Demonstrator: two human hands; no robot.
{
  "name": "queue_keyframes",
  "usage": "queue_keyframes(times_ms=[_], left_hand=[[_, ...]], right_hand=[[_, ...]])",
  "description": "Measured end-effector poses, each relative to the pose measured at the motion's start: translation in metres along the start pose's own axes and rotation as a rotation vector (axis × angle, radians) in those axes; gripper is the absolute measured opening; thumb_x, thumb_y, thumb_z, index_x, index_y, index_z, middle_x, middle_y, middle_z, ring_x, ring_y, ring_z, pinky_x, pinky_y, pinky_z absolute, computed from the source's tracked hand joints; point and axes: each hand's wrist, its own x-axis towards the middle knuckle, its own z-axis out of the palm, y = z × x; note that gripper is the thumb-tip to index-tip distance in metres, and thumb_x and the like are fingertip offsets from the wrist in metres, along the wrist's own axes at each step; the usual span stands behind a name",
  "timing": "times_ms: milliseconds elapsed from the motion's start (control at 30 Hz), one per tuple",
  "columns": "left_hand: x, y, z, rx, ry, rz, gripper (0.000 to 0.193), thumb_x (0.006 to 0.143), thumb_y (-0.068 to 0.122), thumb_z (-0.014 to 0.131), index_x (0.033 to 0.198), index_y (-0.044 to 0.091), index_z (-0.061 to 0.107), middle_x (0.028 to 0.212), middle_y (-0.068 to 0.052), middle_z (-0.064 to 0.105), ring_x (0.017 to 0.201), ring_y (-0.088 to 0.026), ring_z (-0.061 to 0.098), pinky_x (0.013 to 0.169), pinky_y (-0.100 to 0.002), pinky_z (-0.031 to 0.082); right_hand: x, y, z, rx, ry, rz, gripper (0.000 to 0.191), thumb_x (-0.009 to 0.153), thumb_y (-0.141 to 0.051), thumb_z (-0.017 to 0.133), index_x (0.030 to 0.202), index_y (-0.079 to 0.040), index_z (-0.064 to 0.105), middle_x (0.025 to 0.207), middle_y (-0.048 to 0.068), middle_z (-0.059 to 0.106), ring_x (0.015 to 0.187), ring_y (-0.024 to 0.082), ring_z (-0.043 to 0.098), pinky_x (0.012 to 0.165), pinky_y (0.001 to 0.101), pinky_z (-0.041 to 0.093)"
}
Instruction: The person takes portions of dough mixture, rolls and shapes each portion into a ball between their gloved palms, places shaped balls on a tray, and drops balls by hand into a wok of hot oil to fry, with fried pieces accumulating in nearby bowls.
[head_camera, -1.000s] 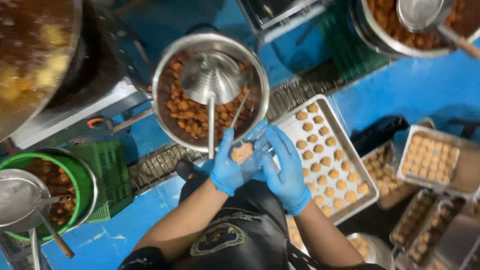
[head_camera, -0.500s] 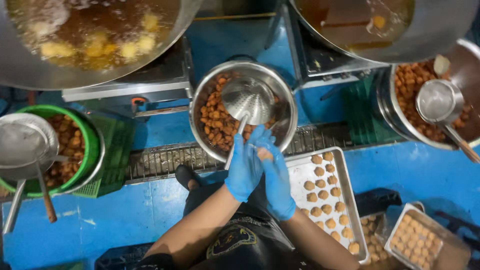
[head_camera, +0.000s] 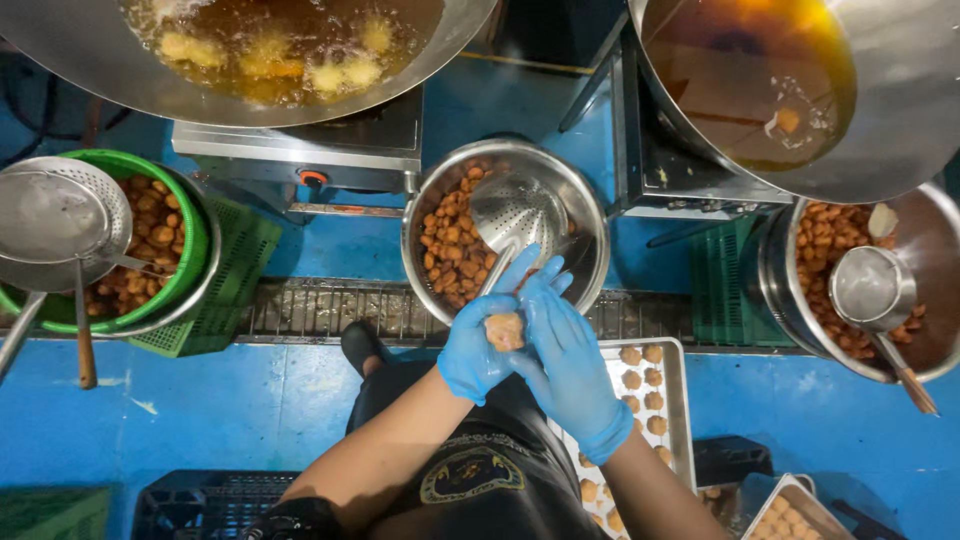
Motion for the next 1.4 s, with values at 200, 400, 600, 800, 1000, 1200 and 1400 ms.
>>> queue_keyframes(times_ms=[200,400,600,800,1000,1200,1400], left_hand=[[-0.005,0.003,0.005,-0.331,-0.031,-0.084,0.077,0.108,0.058,0.038,0.165,0.007,0.026,0.169,-0.018,0.029,0.153,-0.034,0.032,0.126,-0.051,0.028],[0.001,-0.007,0.003,-0.125,0.087,-0.007,0.084,0.103,0.067,0.034,0.165,0.011,0.026,0.169,-0.015,0.03,0.155,-0.031,0.03,0.126,-0.045,0.027],[0.003,-0.013,-0.009,-0.093,0.116,0.01,0.086,0.101,0.069,0.031,0.164,0.01,0.025,0.169,-0.016,0.027,0.155,-0.032,0.028,0.128,-0.048,0.023],[0.003,-0.009,-0.013,-0.129,0.125,-0.061,0.109,0.09,0.087,0.03,0.163,0.006,0.028,0.168,-0.018,0.028,0.154,-0.034,0.03,0.127,-0.047,0.023],[-0.004,0.008,-0.006,-0.287,0.037,-0.16,0.117,0.088,0.091,0.029,0.162,0.001,0.028,0.165,-0.021,0.035,0.151,-0.035,0.035,0.127,-0.051,0.026],[-0.01,0.008,-0.014,-0.285,-0.001,-0.232,0.119,0.086,0.092,0.032,0.158,-0.003,0.033,0.159,-0.024,0.041,0.148,-0.037,0.042,0.124,-0.05,0.031],[-0.018,0.004,-0.043,-0.571,-0.051,-0.244,0.108,0.094,0.089,0.033,0.153,-0.002,0.043,0.152,-0.022,0.052,0.136,-0.034,0.053,0.12,-0.05,0.04]], right_hand=[[-0.001,0.011,-0.002,-0.068,0.005,0.051,0.08,0.087,-0.026,0.075,0.151,0.005,0.04,0.155,0.027,0.044,0.144,0.045,0.044,0.12,0.0517,0.034],[-0.014,-0.016,0.025,0.079,0.023,0.053,0.091,0.095,-0.037,0.067,0.158,0.01,0.022,0.162,0.034,0.03,0.151,0.052,0.032,0.125,0.056,0.024],[-0.002,-0.022,0.018,0.176,0.054,0.095,0.087,0.098,-0.042,0.061,0.158,0.009,0.025,0.164,0.034,0.029,0.154,0.053,0.028,0.126,0.0545,0.024],[0.019,-0.026,0.006,-0.011,-0.093,-0.026,0.075,0.092,-0.043,0.065,0.148,0.004,0.046,0.152,0.026,0.048,0.143,0.044,0.044,0.119,0.0537,0.032],[0.03,-0.015,-0.013,0.08,-0.05,0.018,0.059,0.094,-0.024,0.067,0.146,0.001,0.053,0.149,0.021,0.056,0.139,0.039,0.054,0.116,0.0473,0.042],[0.038,-0.016,-0.01,0.077,-0.251,-0.087,0.059,0.089,-0.022,0.074,0.141,-0.001,0.057,0.146,0.016,0.06,0.14,0.036,0.054,0.115,0.0475,0.042],[0.05,-0.006,-0.031,0.095,-0.246,-0.181,0.071,0.079,-0.034,0.08,0.138,-0.003,0.057,0.144,0.014,0.06,0.133,0.034,0.055,0.114,0.0485,0.04]])
